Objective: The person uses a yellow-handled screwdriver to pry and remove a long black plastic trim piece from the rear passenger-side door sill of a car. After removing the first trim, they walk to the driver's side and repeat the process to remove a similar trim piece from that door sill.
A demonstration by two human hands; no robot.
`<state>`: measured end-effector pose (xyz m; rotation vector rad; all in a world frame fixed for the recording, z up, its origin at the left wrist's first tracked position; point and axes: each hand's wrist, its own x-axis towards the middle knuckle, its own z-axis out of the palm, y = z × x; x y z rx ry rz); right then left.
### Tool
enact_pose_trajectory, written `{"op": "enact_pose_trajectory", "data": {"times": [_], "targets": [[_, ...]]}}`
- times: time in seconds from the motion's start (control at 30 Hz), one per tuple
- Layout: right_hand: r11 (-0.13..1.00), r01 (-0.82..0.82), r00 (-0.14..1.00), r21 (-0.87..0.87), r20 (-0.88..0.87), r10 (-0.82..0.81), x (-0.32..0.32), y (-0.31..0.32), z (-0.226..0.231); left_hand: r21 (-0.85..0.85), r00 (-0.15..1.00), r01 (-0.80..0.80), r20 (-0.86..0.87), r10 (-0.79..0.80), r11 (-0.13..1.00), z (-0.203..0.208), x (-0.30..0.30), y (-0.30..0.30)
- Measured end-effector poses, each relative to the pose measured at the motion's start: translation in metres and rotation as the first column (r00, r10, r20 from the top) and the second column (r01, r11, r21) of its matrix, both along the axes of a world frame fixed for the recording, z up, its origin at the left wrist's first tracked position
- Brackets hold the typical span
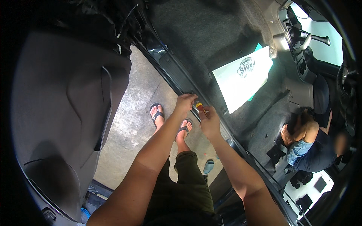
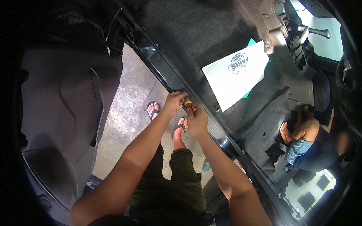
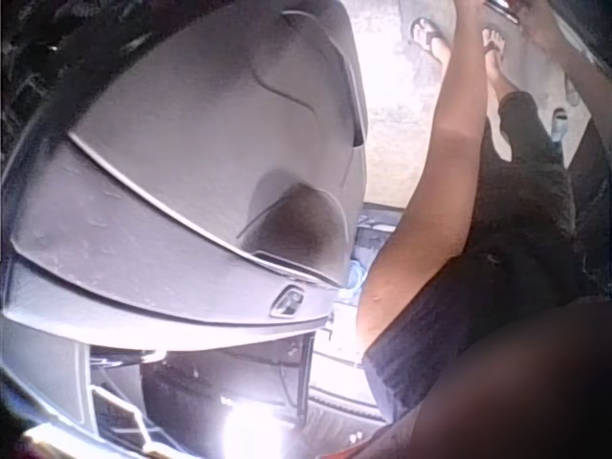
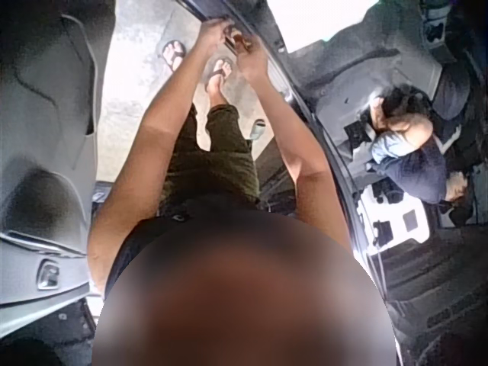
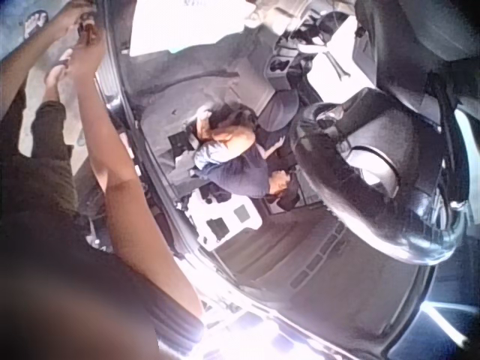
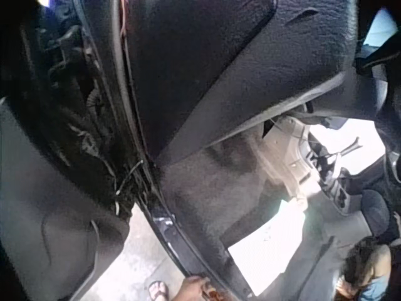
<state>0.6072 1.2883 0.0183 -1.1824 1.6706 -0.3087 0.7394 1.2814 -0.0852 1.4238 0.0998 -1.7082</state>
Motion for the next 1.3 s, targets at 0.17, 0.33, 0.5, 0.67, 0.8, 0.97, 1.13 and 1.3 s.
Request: {"op": "enact_pose_trajectory", "data": {"times": [0.17,0.33,0.5,0.67,0.8,0.97,1.13,1.3], "targets": [[0.992,0.067,0.996,0.105,0.044,-0.072,0.008,-0.007,0.014,-0.011,1.0,0.01,0.001,-0.01,1.0,0.0,-0.001,-0.001],[0.648,0.322,0.761,0.69,0.219,-0.611,0.015,-0.033,0.044,0.094,0.993,0.087,0.073,-0.094,0.992,-0.001,0.002,-0.007],[0.29,0.122,0.281,0.949,0.247,-0.927,0.024,-0.067,0.041,0.103,0.984,-0.028,-0.174,0.045,0.994,-0.002,0.013,-0.011],[0.415,0.296,0.63,0.861,0.151,-0.762,0.051,-0.087,0.042,0.219,0.966,-0.077,-0.227,0.128,0.973,-0.012,0.011,-0.015],[0.41,0.3,0.751,0.862,0.052,-0.659,0.064,-0.118,0.049,0.213,0.945,-0.117,-0.275,0.175,0.97,-0.031,0.003,-0.013],[0.472,0.251,0.86,0.845,0.029,-0.51,0.081,-0.13,0.04,0.156,0.887,-0.201,-0.39,0.247,0.967,-0.04,-0.009,-0.005],[0.711,-0.342,0.669,0.615,-0.372,0.643,0.09,-0.131,0.064,0.34,0.955,-0.066,-0.25,0.158,0.938,-0.013,-0.008,0.023],[-0.04,-0.888,-0.301,0.459,-0.512,0.804,0.089,-0.098,0.093,0.342,0.953,-0.121,-0.222,0.206,0.932,0.003,-0.007,0.064]]}}
